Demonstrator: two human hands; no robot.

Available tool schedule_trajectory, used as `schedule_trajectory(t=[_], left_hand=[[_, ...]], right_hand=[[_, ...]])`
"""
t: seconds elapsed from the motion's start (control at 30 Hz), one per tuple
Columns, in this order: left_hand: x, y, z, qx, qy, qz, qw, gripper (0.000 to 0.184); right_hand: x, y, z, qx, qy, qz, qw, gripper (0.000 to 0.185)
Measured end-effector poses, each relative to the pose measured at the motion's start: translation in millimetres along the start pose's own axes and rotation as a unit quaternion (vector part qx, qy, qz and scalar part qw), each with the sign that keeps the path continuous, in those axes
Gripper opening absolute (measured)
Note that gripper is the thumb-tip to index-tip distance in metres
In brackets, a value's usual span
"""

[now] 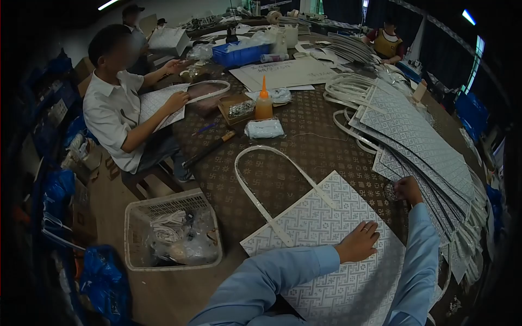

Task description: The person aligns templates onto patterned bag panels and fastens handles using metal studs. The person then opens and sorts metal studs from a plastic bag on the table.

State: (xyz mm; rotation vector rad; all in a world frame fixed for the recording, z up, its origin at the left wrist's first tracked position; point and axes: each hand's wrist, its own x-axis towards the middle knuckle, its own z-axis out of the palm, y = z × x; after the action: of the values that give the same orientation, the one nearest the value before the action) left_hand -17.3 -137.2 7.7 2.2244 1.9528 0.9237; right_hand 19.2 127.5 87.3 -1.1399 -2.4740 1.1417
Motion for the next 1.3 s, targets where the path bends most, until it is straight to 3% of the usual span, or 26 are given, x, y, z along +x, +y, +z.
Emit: schedule_trajectory(t=[0.1, 0.17, 0.2, 0.27, 0.3, 0.33, 0.37, 0.4, 0.47, 0.5, 0.53, 0.57, 0.63, 0.67, 0.73, 0.83, 0.87, 0.93, 1.0, 1.03, 1.07, 1.1, 1.13, 1.17, 1.23, 1.3], left_hand=[[0, -7, 6, 0.001, 0.064, 0.024, 0.998, 0.042], [6, -14, 12, -0.264, 0.109, -0.078, 0.955, 0.04], [13, -24, 17, -0.261, 0.113, -0.077, 0.956, 0.04], [25, -45, 20, -0.564, 0.052, -0.254, 0.784, 0.042], [25, -32, 3, -0.71, 0.102, -0.354, 0.6, 0.056], [23, -33, 0, -0.71, 0.103, -0.359, 0.597, 0.056], [23, -34, -3, -0.796, 0.109, -0.363, 0.472, 0.064], [23, -35, -4, -0.863, 0.114, -0.357, 0.339, 0.072], [20, -42, 9, -0.888, 0.105, -0.303, 0.328, 0.069], [16, -47, 19, -0.912, 0.098, -0.246, 0.315, 0.066], [8, -45, 15, -0.93, 0.093, -0.189, 0.301, 0.064], [1, -40, 11, -0.916, 0.119, -0.264, 0.279, 0.051], [-14, -51, 18, -0.924, 0.132, -0.255, 0.251, 0.047], [-23, -56, 29, -0.934, 0.134, -0.244, 0.222, 0.042], [-40, -70, 48, -0.995, 0.018, 0.03, 0.093, 0.037], [-53, -41, -7, -0.925, 0.172, -0.261, 0.217, 0.033], [-53, -20, -38, -0.877, 0.208, -0.349, 0.256, 0.031], [-56, -31, -36, -0.884, 0.191, -0.344, 0.253, 0.028], [-62, -35, -37, -0.87, 0.208, -0.36, 0.263, 0.03], [-66, -40, -40, -0.851, 0.24, -0.375, 0.278, 0.032], [-72, -52, -47, -0.854, 0.234, -0.374, 0.276, 0.032], [-79, -66, -55, -0.864, 0.183, -0.351, 0.31, 0.034], [-83, -75, -62, -0.87, 0.133, -0.327, 0.344, 0.035], [-82, -83, -68, -0.871, 0.129, -0.326, 0.343, 0.035], [-76, -91, -90, -0.828, 0.217, -0.361, 0.371, 0.039], [-72, -93, -108, -0.826, 0.251, -0.339, 0.374, 0.043]], right_hand=[[-2, 17, -5, 0.125, 0.02, -0.036, 0.991, 0.007], [-12, 15, -9, 0.174, 0.053, -0.049, 0.982, 0.007], [-16, 12, -12, 0.223, 0.084, -0.055, 0.97, 0.007], [-39, -14, -9, 0.26, 0.076, -0.067, 0.96, 0.007], [-57, -30, -1, 0.3, 0.07, -0.073, 0.949, 0.007], [-81, -48, 12, 0.301, 0.065, -0.069, 0.949, 0.007], [-110, -69, 28, 0.288, 0.017, -0.074, 0.955, 0.008], [-129, -83, 43, 0.274, -0.029, -0.081, 0.958, 0.008], [-148, -79, 72, 0.138, -0.112, -0.138, 0.974, 0.011], [-154, -72, 87, 0.141, -0.114, -0.132, 0.975, 0.011], [-157, -65, 104, 0.063, -0.084, -0.206, 0.973, 0.012], [-162, -64, 118, -0.014, -0.055, -0.279, 0.959, 0.014], [-175, -89, 122, -0.073, -0.091, -0.259, 0.959, 0.019], [-179, -96, 125, -0.11, -0.071, -0.308, 0.943, 0.019], [-187, -105, 131, -0.169, -0.071, -0.341, 0.922, 0.02], [-191, -105, 142, -0.246, -0.051, -0.399, 0.882, 0.019], [-197, -108, 147, -0.239, -0.039, -0.365, 0.899, 0.019], [-201, -110, 151, -0.238, -0.018, -0.32, 0.917, 0.02], [-196, -107, 152, -0.056, -0.027, -0.33, 0.942, 0.02], [-192, -107, 151, -0.061, -0.023, -0.325, 0.944, 0.02], [-186, -108, 148, 0.057, -0.009, -0.299, 0.952, 0.02], [-181, -108, 144, 0.175, 0.006, -0.269, 0.947, 0.02], [-180, -116, 129, 0.208, -0.087, -0.088, 0.97, 0.02], [-170, -108, 131, 0.207, -0.084, -0.085, 0.971, 0.02], [-140, -80, 151, 0.373, -0.125, 0.035, 0.919, 0.021], [-129, -72, 164, 0.439, -0.136, 0.061, 0.886, 0.022]])
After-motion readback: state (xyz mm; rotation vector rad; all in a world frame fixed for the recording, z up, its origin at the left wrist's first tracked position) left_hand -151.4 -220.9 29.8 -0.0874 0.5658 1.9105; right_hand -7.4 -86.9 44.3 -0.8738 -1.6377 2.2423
